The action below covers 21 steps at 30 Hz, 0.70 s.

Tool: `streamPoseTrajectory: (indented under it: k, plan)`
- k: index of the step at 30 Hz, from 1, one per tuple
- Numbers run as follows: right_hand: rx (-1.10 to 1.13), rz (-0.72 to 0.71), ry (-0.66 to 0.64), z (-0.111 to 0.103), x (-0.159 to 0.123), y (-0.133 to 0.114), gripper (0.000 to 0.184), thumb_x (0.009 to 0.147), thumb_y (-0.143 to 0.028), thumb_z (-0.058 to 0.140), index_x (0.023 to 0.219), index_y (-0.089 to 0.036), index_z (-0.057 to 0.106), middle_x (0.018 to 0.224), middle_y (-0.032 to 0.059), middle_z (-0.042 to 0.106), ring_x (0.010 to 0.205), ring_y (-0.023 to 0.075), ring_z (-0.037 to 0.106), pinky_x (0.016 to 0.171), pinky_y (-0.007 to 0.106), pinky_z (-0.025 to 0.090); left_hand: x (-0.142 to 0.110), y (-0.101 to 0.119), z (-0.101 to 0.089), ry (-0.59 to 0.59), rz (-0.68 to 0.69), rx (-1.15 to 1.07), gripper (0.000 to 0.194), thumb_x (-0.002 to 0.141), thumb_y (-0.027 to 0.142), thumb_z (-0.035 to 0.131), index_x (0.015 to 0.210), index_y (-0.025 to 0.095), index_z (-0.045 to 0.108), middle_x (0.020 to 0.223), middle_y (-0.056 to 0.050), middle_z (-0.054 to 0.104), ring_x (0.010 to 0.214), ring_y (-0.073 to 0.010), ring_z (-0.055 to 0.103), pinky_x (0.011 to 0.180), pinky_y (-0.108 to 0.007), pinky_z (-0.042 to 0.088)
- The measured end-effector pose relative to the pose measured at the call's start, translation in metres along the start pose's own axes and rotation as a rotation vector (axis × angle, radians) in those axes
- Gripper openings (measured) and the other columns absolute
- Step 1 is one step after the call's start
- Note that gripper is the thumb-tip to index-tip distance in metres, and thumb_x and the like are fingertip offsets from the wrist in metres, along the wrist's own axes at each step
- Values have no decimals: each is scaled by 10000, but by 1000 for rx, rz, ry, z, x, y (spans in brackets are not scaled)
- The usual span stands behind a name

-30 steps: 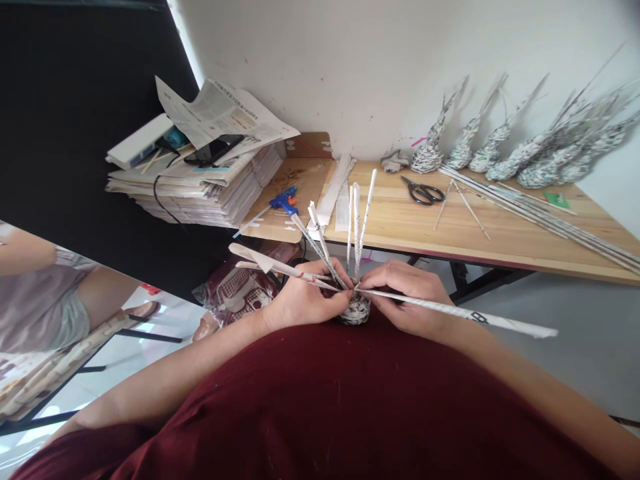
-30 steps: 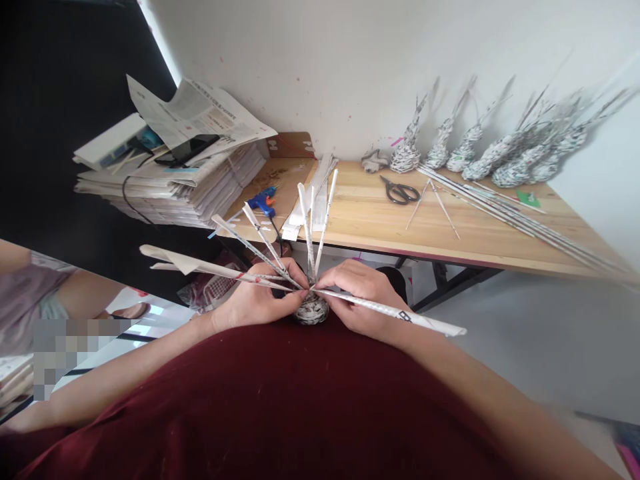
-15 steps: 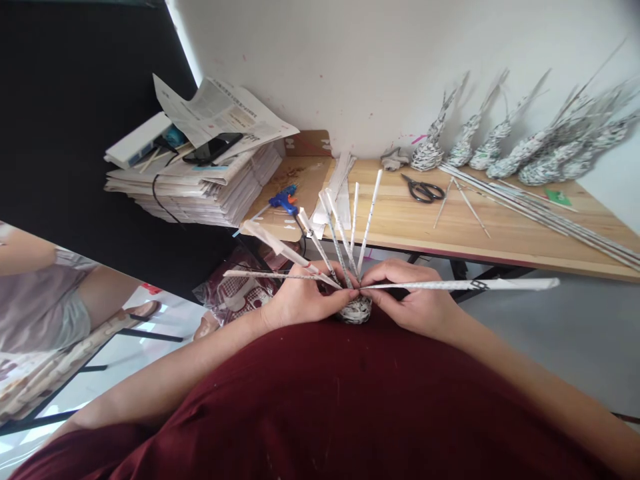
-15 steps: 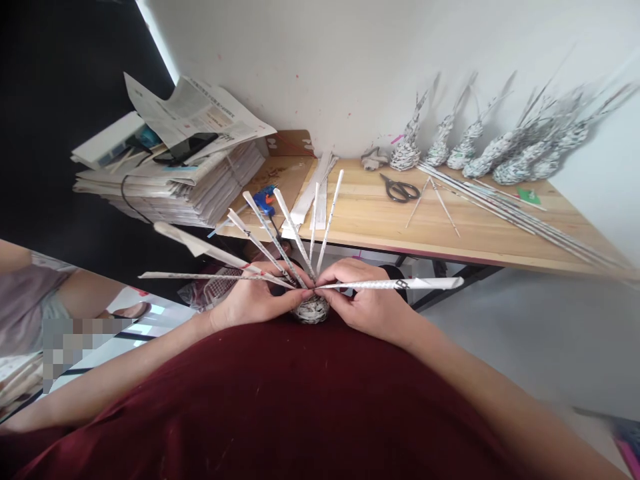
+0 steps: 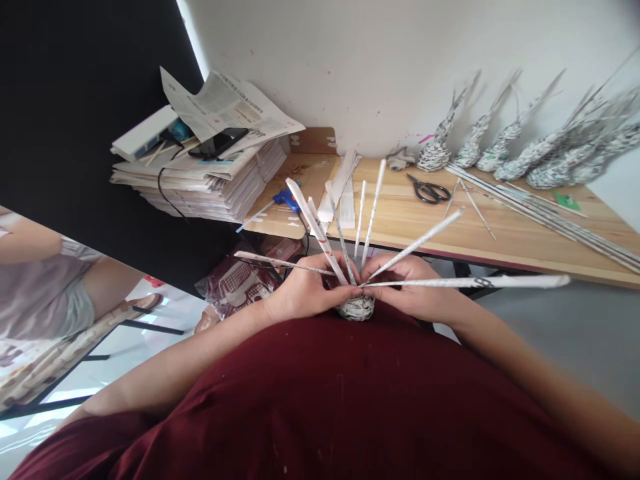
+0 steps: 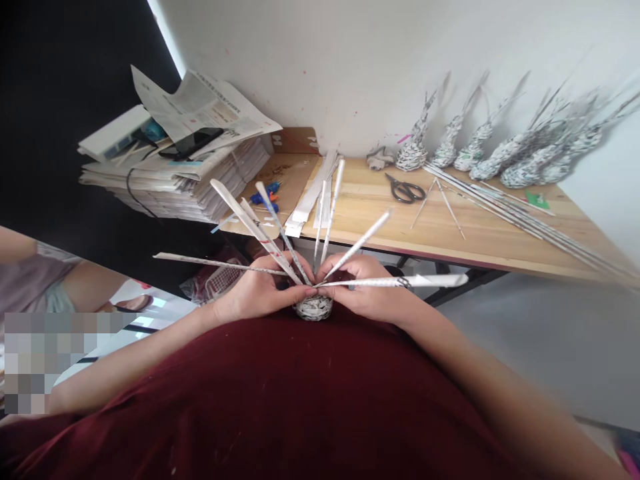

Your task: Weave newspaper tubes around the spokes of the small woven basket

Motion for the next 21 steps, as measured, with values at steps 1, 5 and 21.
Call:
streamPoseTrajectory:
  k: [1,5,21]
  plan:
    - [-9,-13,12,0,0,0,80,871,-263,715,863,-184,709,814,30,733,738,167,685,676,277,542,0,-1,-1,-2,1,-24,200,801,286,775,882,133,676,794,-43,708,733,-150,655,721,-263,544]
    - [32,-74,56,0,-3,0,87,888,-248,696,841,-187,737,783,33,743,710,168,694,674,288,562,2,-6,-6,-32,-14,-188,270,747,232,824,938,142,655,851,-40,707,775,-152,671,752,-266,554]
    - [-117,-195,73,3,-2,-5,78,900,-192,688,897,-201,765,841,46,752,753,172,708,745,307,579,6,-25,-23,-241,-29,-444,237,841,280,755,1045,168,707,932,-79,734,866,-170,705,831,-300,572]
Point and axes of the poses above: each hand's wrist, its own x-axis towards the middle knuckle, its own z-axis out of the palm, y = z × x, the point moved 1 cm from there along x, towards the middle knuckle
